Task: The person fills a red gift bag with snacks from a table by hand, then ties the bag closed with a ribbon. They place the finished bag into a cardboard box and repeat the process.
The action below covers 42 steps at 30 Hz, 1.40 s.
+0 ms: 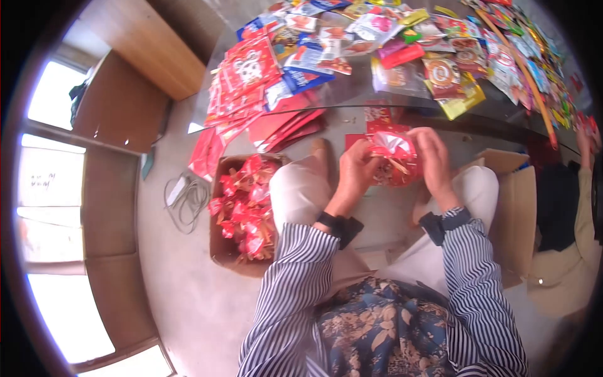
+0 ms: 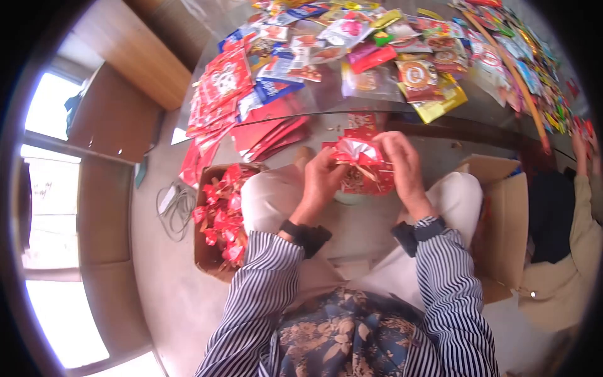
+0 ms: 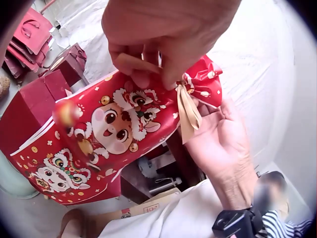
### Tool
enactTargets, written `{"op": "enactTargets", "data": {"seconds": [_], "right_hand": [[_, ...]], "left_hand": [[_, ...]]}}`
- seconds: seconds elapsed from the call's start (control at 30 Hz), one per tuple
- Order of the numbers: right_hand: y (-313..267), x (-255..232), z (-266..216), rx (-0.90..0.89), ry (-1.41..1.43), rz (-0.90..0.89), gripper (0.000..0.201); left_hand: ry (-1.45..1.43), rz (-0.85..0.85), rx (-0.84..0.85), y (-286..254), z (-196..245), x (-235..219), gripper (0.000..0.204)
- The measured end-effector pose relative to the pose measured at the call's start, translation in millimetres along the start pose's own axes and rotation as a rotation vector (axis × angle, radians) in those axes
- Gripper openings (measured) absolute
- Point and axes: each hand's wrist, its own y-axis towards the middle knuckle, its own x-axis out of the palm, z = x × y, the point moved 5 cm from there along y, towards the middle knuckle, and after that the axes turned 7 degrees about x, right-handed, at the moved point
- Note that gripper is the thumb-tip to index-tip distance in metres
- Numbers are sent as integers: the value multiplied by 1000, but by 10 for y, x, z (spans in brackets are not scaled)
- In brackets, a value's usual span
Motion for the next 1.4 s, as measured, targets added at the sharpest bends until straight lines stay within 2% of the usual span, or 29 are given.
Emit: {"op": "enactTargets", "data": {"seconds": [0.07,0.1,0.17,0.23,0.27,0.33,0.4,0.53,0.6,0.67,0.8,0.93,0.97,1.07,1.17,1.4], "right_hand": [[38,-72,162,140,227,19,36],[34,-86,129,171,252,22,37],[23,-127,137,185,217,41,35],[16,-153,173,200,207,39,33],[10,-160,199,204,217,31,32],[-4,-159,257,211,228,12,29],[-15,-162,281,212,224,-9,27],[-30,-182,336,235,199,5,25],[-27,-194,393,246,173,4,24],[-34,-200,444,253,153,-2,23],[-33,-180,523,267,123,-25,22],[-35,-147,610,281,114,-31,22],[-41,-135,618,282,116,-32,21],[-58,-120,669,295,94,-28,22],[-79,-125,725,305,67,-24,22],[-111,-144,789,322,32,6,22]], "left_hand": [[171,29,216,-45,383,-221,13],[250,36,323,-89,568,-298,12],[86,134,180,-235,781,-591,13],[51,248,228,-391,997,-1009,13],[102,310,345,-481,1140,-1262,12],[-3,445,332,-711,1376,-1713,20],[5,568,366,-946,1505,-2145,20],[298,699,265,-1383,1497,-2761,20],[551,743,153,-1694,1301,-3154,18],[557,800,85,-1977,1113,-3386,18],[783,895,-131,-2514,713,-3715,19],[877,906,-142,-2798,290,-3881,22],[913,888,-238,-2860,176,-3945,23],[986,901,-380,-2946,-117,-4085,22],[1096,887,-482,-2804,-166,-4129,22],[1267,720,-636,-2532,-641,-4419,26]]}}
